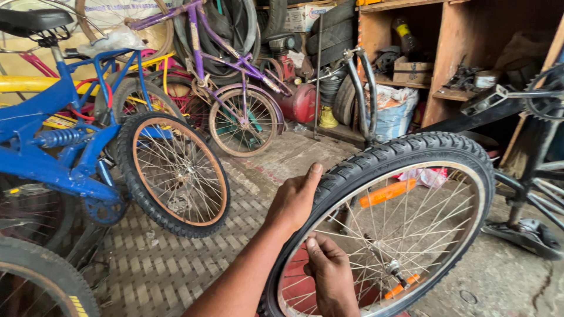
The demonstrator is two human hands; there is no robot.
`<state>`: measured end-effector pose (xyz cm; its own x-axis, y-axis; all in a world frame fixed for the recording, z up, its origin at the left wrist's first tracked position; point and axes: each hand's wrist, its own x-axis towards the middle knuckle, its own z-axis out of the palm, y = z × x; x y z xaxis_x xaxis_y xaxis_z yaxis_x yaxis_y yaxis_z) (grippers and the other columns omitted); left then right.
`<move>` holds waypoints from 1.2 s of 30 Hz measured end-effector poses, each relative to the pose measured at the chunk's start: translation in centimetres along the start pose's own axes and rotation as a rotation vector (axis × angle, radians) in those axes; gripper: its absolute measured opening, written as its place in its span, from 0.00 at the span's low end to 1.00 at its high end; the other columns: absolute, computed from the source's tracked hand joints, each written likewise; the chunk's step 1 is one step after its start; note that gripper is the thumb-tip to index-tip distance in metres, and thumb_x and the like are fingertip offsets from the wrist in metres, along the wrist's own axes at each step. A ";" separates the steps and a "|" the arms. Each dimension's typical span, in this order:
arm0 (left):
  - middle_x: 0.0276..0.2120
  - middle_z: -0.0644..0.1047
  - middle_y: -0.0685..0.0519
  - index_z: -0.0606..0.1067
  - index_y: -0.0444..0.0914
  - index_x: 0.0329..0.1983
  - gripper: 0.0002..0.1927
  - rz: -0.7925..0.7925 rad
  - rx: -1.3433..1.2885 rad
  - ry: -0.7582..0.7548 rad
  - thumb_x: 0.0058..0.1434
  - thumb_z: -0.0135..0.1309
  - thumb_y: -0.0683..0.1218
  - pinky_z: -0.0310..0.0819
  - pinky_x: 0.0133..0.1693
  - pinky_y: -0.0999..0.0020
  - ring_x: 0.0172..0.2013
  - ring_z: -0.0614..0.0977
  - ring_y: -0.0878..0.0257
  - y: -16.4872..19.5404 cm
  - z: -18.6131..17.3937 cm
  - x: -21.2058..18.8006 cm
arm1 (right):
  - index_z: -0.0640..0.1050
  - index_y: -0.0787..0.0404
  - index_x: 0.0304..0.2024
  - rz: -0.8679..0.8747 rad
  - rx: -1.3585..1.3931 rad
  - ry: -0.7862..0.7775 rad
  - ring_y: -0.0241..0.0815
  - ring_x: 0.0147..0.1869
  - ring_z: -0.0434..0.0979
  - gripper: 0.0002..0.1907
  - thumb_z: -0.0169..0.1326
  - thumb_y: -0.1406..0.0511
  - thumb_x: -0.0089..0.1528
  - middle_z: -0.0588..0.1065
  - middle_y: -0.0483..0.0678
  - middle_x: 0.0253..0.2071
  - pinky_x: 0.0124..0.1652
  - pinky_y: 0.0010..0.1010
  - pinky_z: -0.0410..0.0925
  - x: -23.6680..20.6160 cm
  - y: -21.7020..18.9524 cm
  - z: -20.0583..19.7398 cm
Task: The person inserts an inner tube into a bicycle tire and then mounts the tire onto a bicycle wheel by hand.
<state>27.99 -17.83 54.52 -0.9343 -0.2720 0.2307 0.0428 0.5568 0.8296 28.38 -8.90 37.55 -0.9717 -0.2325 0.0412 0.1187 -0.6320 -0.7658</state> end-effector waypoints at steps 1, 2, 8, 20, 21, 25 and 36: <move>0.27 0.81 0.41 0.80 0.36 0.32 0.42 0.007 0.006 0.004 0.61 0.35 0.76 0.74 0.38 0.53 0.33 0.84 0.48 0.1 0.1 0.1 | 0.83 0.68 0.44 0.012 -0.031 -0.019 0.31 0.23 0.59 0.11 0.56 0.66 0.65 0.70 0.41 0.24 0.26 0.27 0.59 0.1 -0.2 -0.2; 0.27 0.81 0.41 0.80 0.36 0.32 0.42 -0.003 0.016 0.000 0.61 0.35 0.76 0.74 0.38 0.53 0.33 0.84 0.48 0.1 0.1 0.3 | 0.84 0.68 0.45 0.023 -0.062 -0.040 0.31 0.23 0.58 0.11 0.56 0.66 0.66 0.68 0.42 0.23 0.26 0.27 0.59 0.3 -0.3 -0.4; 0.27 0.82 0.41 0.80 0.36 0.32 0.43 -0.015 0.020 -0.015 0.60 0.35 0.77 0.75 0.39 0.53 0.33 0.85 0.48 0.2 0.3 0.7 | 0.79 0.66 0.41 -0.088 -0.008 0.045 0.30 0.23 0.62 0.06 0.54 0.68 0.65 0.75 0.41 0.28 0.25 0.25 0.59 0.8 0.5 0.3; 0.33 0.82 0.40 0.78 0.39 0.36 0.35 0.174 0.135 0.125 0.56 0.47 0.74 0.77 0.40 0.50 0.38 0.85 0.44 0.5 0.3 1.0 | 0.70 0.65 0.53 -0.358 0.327 0.621 0.34 0.32 0.75 0.16 0.47 0.76 0.62 0.71 0.47 0.36 0.35 0.27 0.76 1.5 -0.9 -1.8; 0.35 0.82 0.41 0.77 0.40 0.39 0.34 0.252 0.164 0.140 0.53 0.52 0.73 0.76 0.40 0.49 0.39 0.85 0.43 0.7 0.3 0.8 | 0.70 0.63 0.51 -0.283 0.365 0.580 0.36 0.31 0.76 0.13 0.46 0.72 0.63 0.73 0.48 0.35 0.34 0.29 0.76 1.4 -1.1 -1.7; 0.37 0.83 0.43 0.75 0.41 0.42 0.33 0.312 0.292 0.134 0.49 0.58 0.72 0.76 0.41 0.47 0.40 0.84 0.42 1.3 0.3 0.1 | 0.71 0.63 0.47 -0.108 0.276 0.429 0.39 0.26 0.69 0.12 0.49 0.60 0.69 0.73 0.51 0.32 0.28 0.31 0.67 0.8 -1.1 -1.1; 0.35 0.82 0.42 0.75 0.42 0.41 0.32 0.267 0.346 0.108 0.51 0.57 0.72 0.76 0.40 0.46 0.39 0.84 0.42 2.1 -0.1 -0.6 | 0.76 0.62 0.53 0.070 0.198 0.184 0.31 0.26 0.64 0.14 0.49 0.68 0.66 0.79 0.45 0.39 0.28 0.25 0.61 -0.6 -2.8 1.1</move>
<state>28.68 -16.53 56.14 -0.8636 -0.1530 0.4803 0.1395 0.8432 0.5193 28.85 -7.82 40.32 -0.9783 -0.1543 -0.1383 0.2071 -0.7553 -0.6218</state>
